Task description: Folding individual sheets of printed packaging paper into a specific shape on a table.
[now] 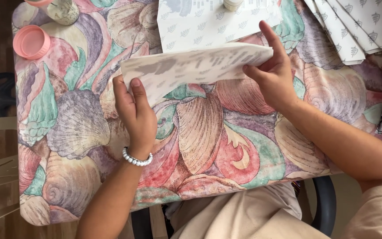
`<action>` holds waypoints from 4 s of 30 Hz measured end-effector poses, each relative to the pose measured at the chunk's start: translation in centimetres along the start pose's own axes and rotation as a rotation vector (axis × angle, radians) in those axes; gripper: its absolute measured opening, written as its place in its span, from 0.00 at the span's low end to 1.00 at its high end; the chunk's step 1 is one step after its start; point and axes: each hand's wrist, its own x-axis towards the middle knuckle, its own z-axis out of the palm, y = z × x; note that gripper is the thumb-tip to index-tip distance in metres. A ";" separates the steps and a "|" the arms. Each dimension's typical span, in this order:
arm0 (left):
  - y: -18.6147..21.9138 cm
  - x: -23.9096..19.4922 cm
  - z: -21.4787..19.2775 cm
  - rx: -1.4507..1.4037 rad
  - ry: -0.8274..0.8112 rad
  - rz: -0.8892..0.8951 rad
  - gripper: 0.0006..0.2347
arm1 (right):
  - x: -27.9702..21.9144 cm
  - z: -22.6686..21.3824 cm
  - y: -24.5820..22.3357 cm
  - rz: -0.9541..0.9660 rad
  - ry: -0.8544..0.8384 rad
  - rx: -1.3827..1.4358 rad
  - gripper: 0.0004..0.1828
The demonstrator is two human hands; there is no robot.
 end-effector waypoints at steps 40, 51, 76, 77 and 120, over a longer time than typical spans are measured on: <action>-0.1 0.3 0.2 -0.016 -0.027 -0.089 0.11 | 2.9 5.5 -5.0 -0.995 -0.276 -0.892 0.18; -0.4 0.5 0.1 -0.089 0.014 -0.026 0.16 | 2.8 7.6 -5.8 -0.787 -0.208 -0.896 0.24; 0.3 0.6 -0.7 -0.037 0.171 0.082 0.12 | 2.2 0.3 -1.3 -0.189 -0.106 -0.507 0.28; 0.3 0.6 -0.7 -0.039 0.137 0.065 0.11 | 2.1 0.4 -1.3 -0.177 -0.134 -0.438 0.34; -0.3 0.1 -0.5 -0.034 0.089 0.052 0.12 | 3.5 6.6 -6.3 -0.892 -0.221 -0.953 0.02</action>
